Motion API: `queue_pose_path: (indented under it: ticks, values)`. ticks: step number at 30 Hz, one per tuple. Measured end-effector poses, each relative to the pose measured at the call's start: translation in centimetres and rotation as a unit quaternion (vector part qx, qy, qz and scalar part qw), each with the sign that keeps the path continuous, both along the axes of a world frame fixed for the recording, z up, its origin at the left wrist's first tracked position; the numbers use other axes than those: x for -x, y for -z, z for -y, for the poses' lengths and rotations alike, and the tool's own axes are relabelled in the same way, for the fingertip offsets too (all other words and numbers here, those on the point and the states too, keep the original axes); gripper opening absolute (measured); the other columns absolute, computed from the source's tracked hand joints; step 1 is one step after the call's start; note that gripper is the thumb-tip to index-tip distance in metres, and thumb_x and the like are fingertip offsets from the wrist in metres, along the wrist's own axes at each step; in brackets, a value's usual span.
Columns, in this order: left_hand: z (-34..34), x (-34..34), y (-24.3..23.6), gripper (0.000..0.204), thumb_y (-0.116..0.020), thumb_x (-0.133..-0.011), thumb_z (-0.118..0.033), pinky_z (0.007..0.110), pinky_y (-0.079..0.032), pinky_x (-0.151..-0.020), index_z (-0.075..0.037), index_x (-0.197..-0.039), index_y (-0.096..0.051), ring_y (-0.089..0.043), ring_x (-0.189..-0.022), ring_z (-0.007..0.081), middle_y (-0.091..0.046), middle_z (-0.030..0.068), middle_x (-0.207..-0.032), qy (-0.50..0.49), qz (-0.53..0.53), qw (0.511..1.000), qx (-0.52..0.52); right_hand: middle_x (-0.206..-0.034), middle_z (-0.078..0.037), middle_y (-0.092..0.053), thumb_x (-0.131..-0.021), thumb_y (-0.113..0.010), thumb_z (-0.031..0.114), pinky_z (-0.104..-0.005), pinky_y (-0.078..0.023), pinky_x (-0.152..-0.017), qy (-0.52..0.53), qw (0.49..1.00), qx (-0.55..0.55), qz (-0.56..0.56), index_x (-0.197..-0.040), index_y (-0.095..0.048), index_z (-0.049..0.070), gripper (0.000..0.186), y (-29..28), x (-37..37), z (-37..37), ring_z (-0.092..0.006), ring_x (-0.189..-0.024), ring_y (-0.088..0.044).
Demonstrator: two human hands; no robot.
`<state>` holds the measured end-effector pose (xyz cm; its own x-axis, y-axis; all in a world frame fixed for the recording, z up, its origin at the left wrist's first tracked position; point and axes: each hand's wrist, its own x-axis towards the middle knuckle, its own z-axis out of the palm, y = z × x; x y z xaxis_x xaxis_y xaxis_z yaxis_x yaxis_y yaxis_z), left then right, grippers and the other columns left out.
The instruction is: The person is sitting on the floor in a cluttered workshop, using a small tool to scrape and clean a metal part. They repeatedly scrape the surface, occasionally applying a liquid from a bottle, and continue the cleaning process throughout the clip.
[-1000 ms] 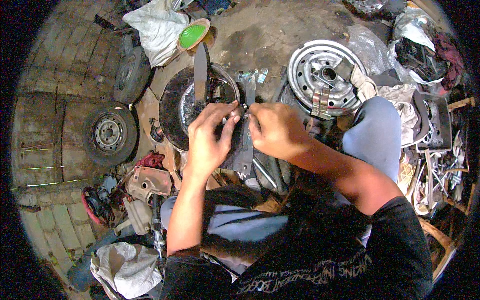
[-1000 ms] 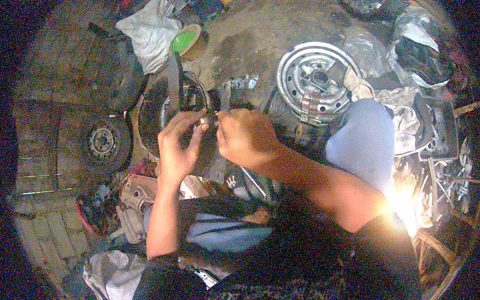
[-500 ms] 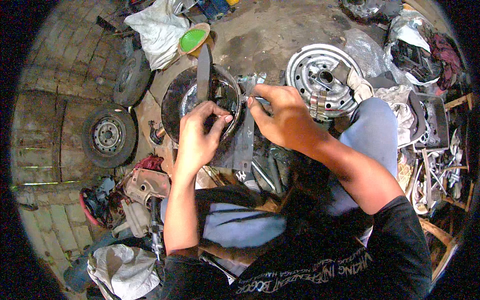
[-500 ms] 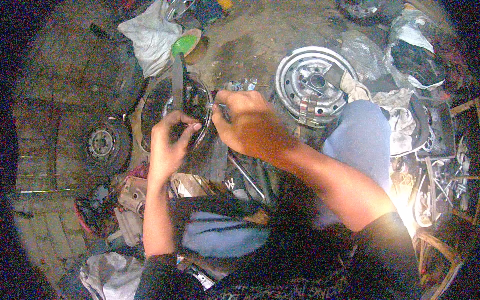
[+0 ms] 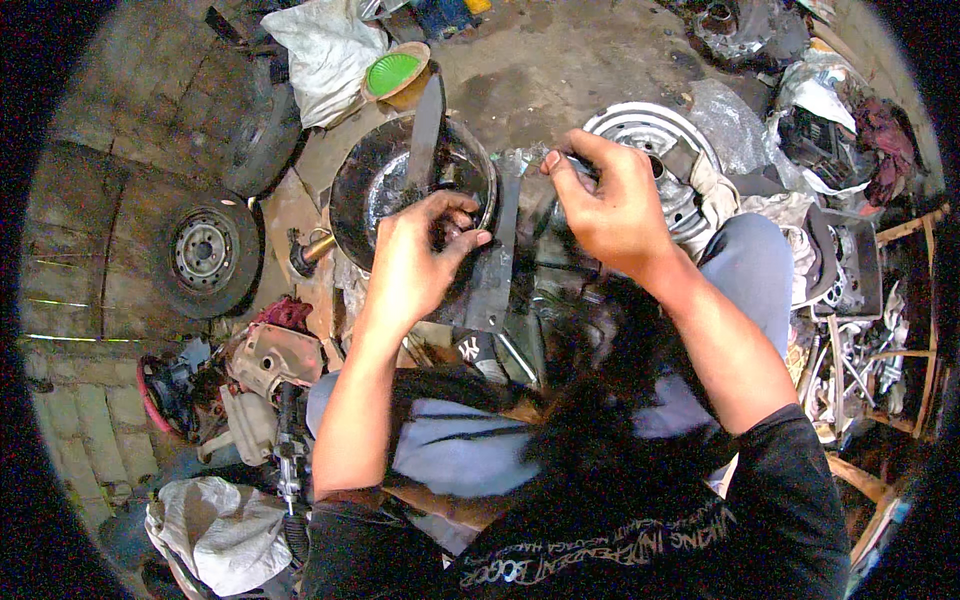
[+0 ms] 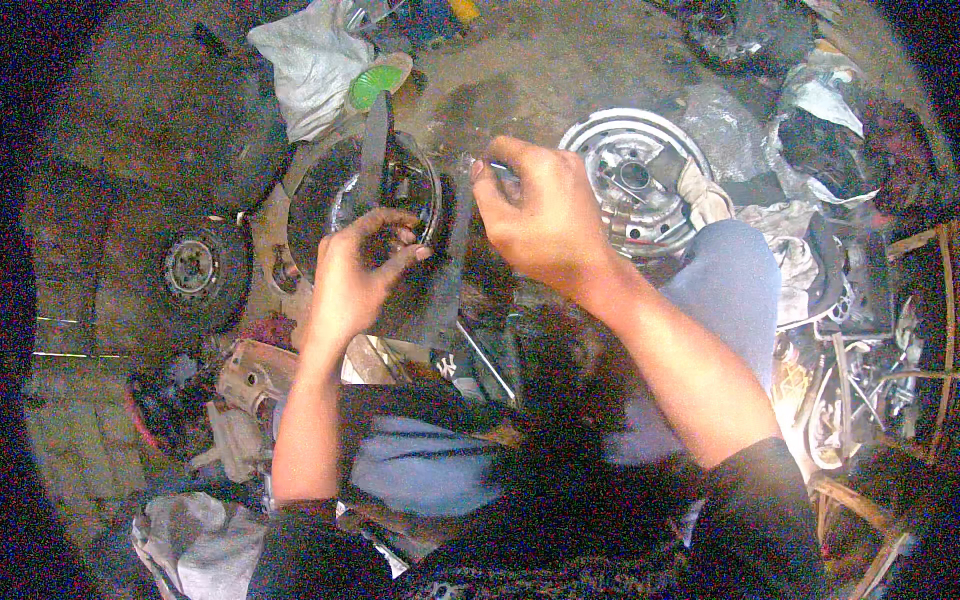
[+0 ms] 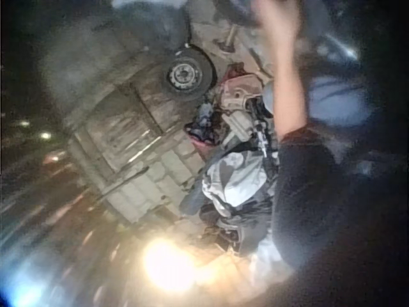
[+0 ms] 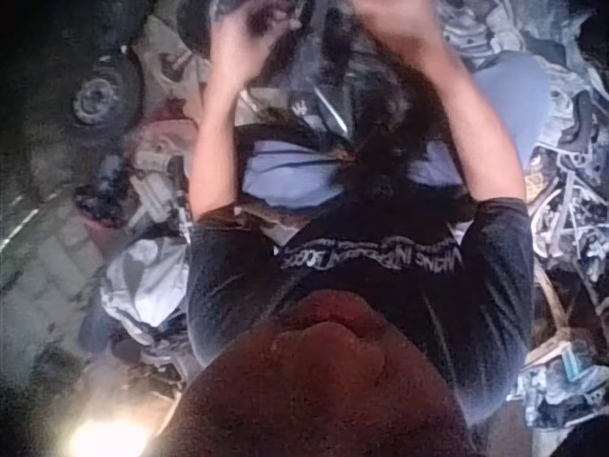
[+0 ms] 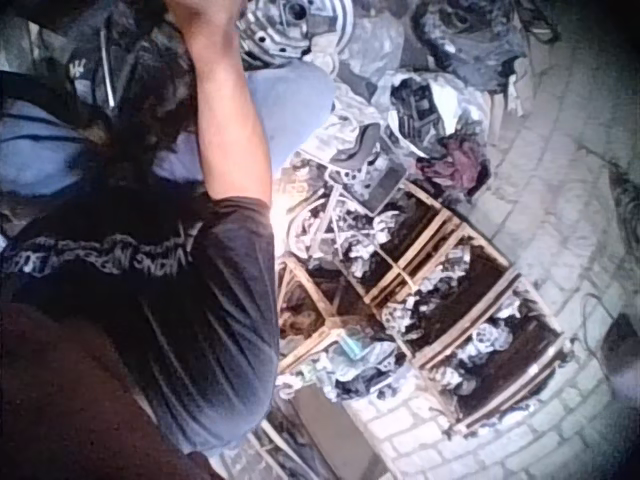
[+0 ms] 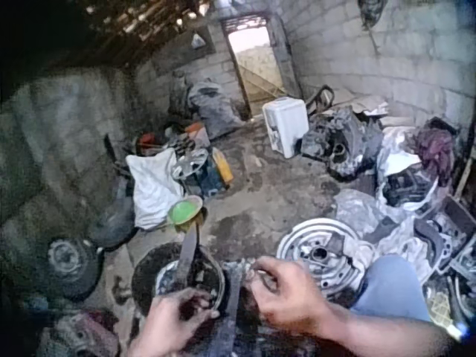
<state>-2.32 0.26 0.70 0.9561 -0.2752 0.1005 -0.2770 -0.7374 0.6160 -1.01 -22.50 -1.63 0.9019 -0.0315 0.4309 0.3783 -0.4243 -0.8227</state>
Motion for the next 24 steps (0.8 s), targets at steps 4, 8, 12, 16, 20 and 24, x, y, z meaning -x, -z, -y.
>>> queue_pose_path:
  ticks: [4, 8, 12, 16, 20, 24]
  values:
    - [-0.1, 0.6, -0.9, 0.036, -0.082, -0.080, -0.008, 0.036, -0.055, -0.084, -0.004, -0.114, -0.073, -0.074, -0.089, 0.0242, -0.075, 0.0114, -0.093, 0.015, -0.010, 0.999, -0.034, -0.080, -0.030, -0.064, -0.091, -0.065, 0.020, -0.0498, -0.052, -0.066, 0.009, 1.000, 0.017, 0.019, -0.090, -0.067, -0.004, 0.025, 0.3, -0.1, 0.0, -0.0481, -0.081, -0.067]
    - [-0.8, 1.0, -1.9, 0.036, -0.079, -0.080, -0.006, 0.039, -0.055, -0.087, -0.006, -0.116, -0.072, -0.074, -0.094, 0.0299, -0.076, 0.0136, -0.097, 0.042, -0.006, 0.997, -0.071, -0.081, -0.030, -0.065, -0.091, -0.067, 0.020, -0.0498, -0.052, -0.067, 0.009, 1.000, 0.008, 0.025, -0.091, -0.068, -0.004, 0.024, -0.1, 0.0, -0.2, -0.0474, -0.082, -0.068]
    - [-1.8, 0.8, -2.8, 0.030, -0.073, -0.085, -0.004, 0.037, -0.054, -0.088, -0.006, -0.115, -0.073, -0.074, -0.094, 0.0267, -0.077, 0.0118, -0.097, 0.029, -0.036, 0.997, -0.062, -0.082, -0.030, -0.065, -0.091, -0.067, 0.020, -0.0484, -0.053, -0.068, 0.005, 0.999, 0.034, 0.020, -0.093, -0.069, -0.004, 0.024, 0.2, -0.1, -0.2, -0.0473, -0.083, -0.068]
    - [-2.4, 0.6, -3.0, 0.025, -0.068, -0.090, -0.004, 0.035, -0.052, -0.093, -0.005, -0.114, -0.074, -0.073, -0.096, 0.0216, -0.076, 0.0119, -0.097, -0.003, -0.014, 1.000, -0.003, -0.086, -0.030, -0.067, -0.092, -0.067, 0.022, -0.0469, -0.054, -0.071, -0.018, 0.999, 0.037, -0.028, -0.097, -0.070, -0.004, 0.026, 0.7, -0.2, -0.4, -0.0466, -0.087, -0.069]
    - [-2.6, 0.3, -3.1, 0.019, -0.070, -0.091, -0.006, 0.034, -0.051, -0.096, -0.001, -0.108, -0.075, -0.070, -0.098, 0.0183, -0.076, 0.0104, -0.101, -0.042, 0.049, 0.992, 0.108, -0.094, -0.028, -0.071, -0.093, -0.068, 0.025, -0.0444, -0.055, -0.078, -0.018, 0.997, 0.032, -0.068, -0.102, -0.071, -0.004, 0.031, 1.2, -0.1, -1.1, -0.0435, -0.095, -0.071]
    - [-2.3, 0.4, -3.1, 0.019, -0.073, -0.091, -0.006, 0.030, -0.050, -0.095, -0.001, -0.109, -0.074, -0.067, -0.100, 0.0144, -0.074, 0.0062, -0.104, -0.078, 0.002, 0.959, 0.273, -0.098, -0.016, -0.077, -0.093, -0.076, 0.027, -0.0366, -0.055, -0.086, -0.114, 0.978, -0.065, -0.160, -0.104, -0.072, -0.006, 0.035, 0.0, 0.5, -2.4, -0.0215, -0.094, -0.073]
